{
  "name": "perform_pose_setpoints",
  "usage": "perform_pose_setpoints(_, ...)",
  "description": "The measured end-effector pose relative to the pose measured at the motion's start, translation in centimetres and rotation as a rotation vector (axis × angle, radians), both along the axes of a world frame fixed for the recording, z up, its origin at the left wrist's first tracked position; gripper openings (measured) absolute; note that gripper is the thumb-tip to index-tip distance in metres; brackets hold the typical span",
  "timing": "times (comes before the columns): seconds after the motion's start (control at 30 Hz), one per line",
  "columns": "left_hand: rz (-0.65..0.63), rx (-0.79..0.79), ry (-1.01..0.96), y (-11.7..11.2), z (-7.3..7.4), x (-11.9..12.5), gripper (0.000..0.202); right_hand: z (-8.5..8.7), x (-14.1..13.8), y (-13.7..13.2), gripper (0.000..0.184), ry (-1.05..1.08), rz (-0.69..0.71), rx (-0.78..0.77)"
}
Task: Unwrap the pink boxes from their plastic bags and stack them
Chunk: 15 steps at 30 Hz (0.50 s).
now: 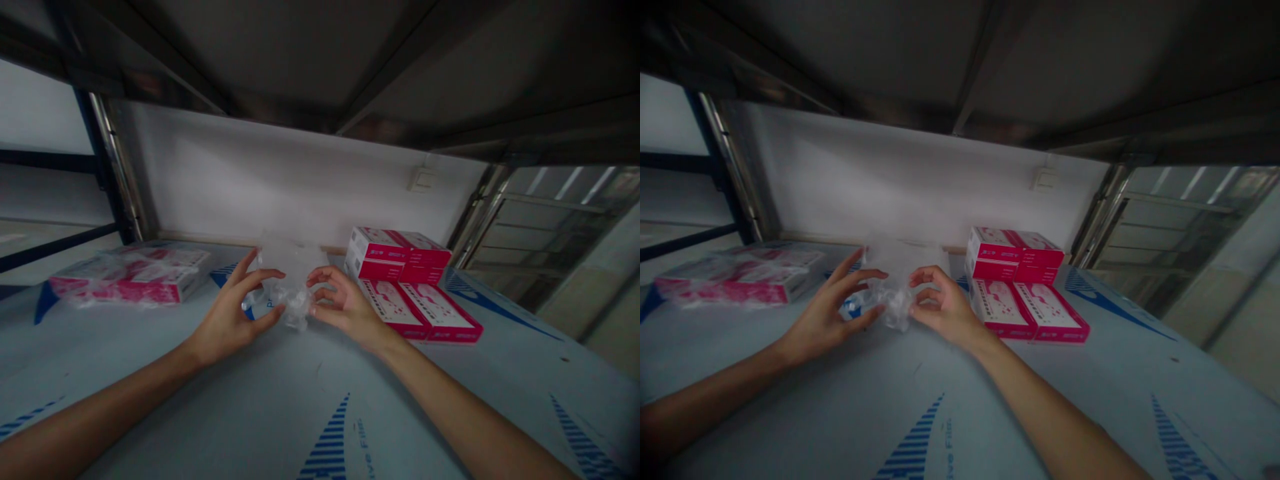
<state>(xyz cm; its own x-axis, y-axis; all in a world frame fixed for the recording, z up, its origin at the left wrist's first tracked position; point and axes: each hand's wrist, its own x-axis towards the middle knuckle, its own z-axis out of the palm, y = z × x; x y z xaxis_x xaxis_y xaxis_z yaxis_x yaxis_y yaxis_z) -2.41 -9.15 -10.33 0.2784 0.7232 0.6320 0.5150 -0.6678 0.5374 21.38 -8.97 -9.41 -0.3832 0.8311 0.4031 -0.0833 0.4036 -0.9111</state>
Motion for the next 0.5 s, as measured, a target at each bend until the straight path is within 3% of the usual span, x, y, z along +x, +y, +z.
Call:
perform_pose_setpoints(0.1, 0.016, -0.062, -0.107, 0.03, 0.08, -0.02, 0.028, 0.45, -0.17, -0.38, 0.045, 0.092, 0.038, -0.052)
perform_pose_setpoints(0.2, 0.027, -0.119, -0.194, 0.1, 0.11, -0.13, 0.03, 0.82, -0.14, -0.57, 0.044, 0.179, 0.042, -0.131)
perform_pose_setpoints(0.4, 0.038, -0.086, -0.098, -0.15, 0.09, 0.1, 0.039, 0.95, -0.21, -0.79, 0.036, 0.208, 0.037, -0.2)
perform_pose_setpoints(0.5, 0.03, -0.066, -0.122, -0.35, 0.11, 0.41, 0.032, 0.52, -0.55, -0.9, 0.053, 0.119, 0.019, -0.123)
